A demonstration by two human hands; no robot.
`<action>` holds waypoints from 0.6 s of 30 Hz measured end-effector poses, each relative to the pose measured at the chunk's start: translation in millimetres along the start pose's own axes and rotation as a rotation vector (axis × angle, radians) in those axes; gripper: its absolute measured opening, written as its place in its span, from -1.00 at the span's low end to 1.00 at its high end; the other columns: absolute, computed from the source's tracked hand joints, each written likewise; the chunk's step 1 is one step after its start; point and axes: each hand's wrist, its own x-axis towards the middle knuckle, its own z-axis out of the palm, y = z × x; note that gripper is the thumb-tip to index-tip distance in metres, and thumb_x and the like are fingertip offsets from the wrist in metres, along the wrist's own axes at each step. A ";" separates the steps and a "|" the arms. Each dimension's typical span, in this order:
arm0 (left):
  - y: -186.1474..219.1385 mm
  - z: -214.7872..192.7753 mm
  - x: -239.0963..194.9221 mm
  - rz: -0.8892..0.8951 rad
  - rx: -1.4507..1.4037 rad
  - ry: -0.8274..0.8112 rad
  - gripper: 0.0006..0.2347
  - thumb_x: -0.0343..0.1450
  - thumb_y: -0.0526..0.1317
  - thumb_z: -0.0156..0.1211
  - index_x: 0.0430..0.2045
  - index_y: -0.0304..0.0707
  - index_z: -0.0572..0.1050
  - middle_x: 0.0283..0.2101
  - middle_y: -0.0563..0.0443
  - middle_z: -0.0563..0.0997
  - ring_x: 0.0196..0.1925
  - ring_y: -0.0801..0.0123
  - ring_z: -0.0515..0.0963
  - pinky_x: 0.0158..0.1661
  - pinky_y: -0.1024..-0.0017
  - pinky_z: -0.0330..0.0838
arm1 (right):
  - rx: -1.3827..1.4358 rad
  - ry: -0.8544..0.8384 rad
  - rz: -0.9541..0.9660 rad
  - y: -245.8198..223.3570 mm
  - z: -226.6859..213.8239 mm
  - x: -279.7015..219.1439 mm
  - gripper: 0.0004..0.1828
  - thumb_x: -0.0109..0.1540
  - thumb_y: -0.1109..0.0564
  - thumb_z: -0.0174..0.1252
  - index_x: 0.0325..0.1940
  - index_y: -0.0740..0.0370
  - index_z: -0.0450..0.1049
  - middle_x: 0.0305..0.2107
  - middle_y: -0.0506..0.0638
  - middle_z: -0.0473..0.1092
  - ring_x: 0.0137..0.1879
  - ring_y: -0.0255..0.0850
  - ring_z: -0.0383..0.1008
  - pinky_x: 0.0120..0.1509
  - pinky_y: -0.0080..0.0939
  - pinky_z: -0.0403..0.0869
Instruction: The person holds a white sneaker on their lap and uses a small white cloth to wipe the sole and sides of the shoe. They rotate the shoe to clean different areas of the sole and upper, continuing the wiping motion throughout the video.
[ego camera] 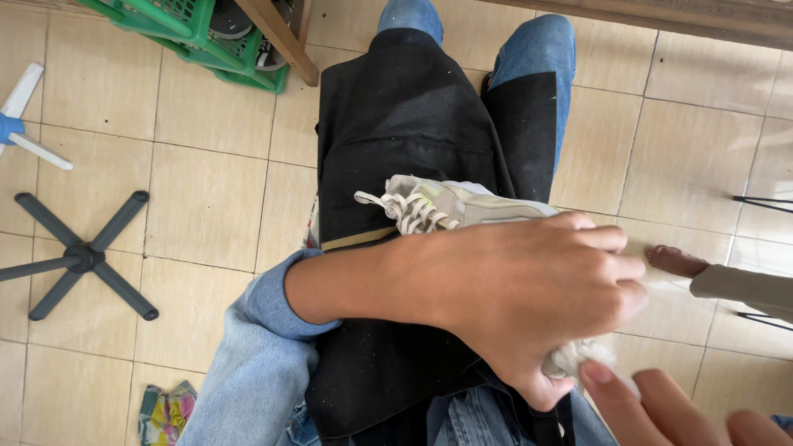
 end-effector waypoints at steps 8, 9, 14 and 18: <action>-6.0 -51.8 -46.1 -0.036 -0.134 0.032 -0.61 0.30 0.09 0.43 -0.42 -0.22 0.43 -0.37 0.05 0.48 -0.30 0.25 0.46 0.08 0.22 0.41 | 0.312 0.071 -0.277 43.2 2.0 57.2 -0.65 0.33 0.29 0.22 0.15 0.08 0.73 -0.20 -0.08 0.70 -0.46 -0.30 0.57 -0.35 -0.17 0.48; -2.9 -47.8 -46.8 -0.001 -0.123 0.083 -0.58 0.29 0.08 0.44 -0.38 -0.30 0.44 -0.35 0.00 0.46 -0.28 0.19 0.42 0.03 0.20 0.38 | 0.426 -0.134 -0.096 49.4 3.4 28.6 -0.56 0.33 0.13 0.13 0.29 -0.05 0.60 -0.27 -0.24 0.70 -0.51 -0.38 0.61 -0.32 -0.23 0.46; -1.8 -40.8 -44.9 0.015 -0.053 0.119 -0.47 0.30 0.15 0.36 -0.20 -0.45 0.51 -0.27 -0.12 0.53 -0.17 0.05 0.46 0.02 0.14 0.37 | 0.362 -0.043 -0.180 30.7 -0.9 52.6 -0.42 0.29 -0.24 0.15 0.35 -0.07 0.57 -0.06 -0.17 0.72 -0.48 -0.41 0.63 -0.29 -0.13 0.48; 3.4 -31.1 -45.6 0.012 -0.082 0.132 -0.47 0.24 0.14 0.48 -0.25 -0.39 0.52 -0.23 -0.09 0.55 -0.13 0.08 0.46 0.04 0.16 0.38 | 0.371 0.044 -0.201 19.1 -6.2 59.9 -0.59 0.28 0.28 0.16 0.17 0.01 0.65 -0.16 -0.12 0.69 -0.62 -0.32 0.37 -0.44 -0.09 0.26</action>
